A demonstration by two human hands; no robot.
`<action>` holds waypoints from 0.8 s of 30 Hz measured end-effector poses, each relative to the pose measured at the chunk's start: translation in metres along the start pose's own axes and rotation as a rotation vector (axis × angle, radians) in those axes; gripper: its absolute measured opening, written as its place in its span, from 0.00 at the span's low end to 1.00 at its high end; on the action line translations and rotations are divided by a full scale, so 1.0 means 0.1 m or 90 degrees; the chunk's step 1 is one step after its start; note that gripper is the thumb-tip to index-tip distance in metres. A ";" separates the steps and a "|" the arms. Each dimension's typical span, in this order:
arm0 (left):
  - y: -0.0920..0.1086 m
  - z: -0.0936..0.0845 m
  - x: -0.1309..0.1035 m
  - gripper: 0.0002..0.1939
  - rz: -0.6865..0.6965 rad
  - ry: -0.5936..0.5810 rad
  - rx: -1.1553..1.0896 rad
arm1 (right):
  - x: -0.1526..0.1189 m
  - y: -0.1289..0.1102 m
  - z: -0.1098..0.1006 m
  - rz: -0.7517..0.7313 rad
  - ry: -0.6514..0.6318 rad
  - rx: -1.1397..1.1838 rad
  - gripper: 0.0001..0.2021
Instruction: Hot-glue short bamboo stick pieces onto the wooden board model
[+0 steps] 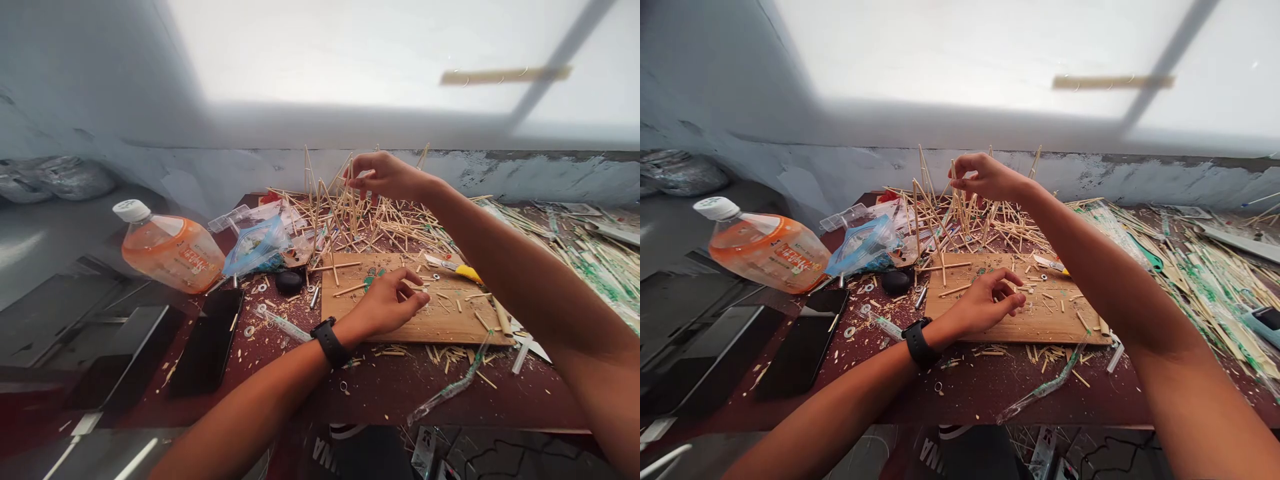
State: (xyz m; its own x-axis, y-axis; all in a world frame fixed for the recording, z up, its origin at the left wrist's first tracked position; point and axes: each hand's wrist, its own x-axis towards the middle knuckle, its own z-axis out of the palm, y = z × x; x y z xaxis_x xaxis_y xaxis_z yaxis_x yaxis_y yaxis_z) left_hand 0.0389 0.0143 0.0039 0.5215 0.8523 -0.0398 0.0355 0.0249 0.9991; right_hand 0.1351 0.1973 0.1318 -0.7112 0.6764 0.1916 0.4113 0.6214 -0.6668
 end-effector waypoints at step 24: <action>0.00 0.00 -0.01 0.09 0.010 -0.005 0.011 | 0.01 -0.04 0.01 -0.003 -0.012 0.008 0.22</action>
State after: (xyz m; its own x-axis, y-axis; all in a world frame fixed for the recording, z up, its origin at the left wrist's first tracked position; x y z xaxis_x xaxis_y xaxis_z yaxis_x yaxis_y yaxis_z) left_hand 0.0386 0.0135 0.0044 0.5288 0.8484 -0.0244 0.0420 0.0026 0.9991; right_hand 0.1325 0.1951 0.1343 -0.7235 0.6659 0.1818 0.4010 0.6198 -0.6746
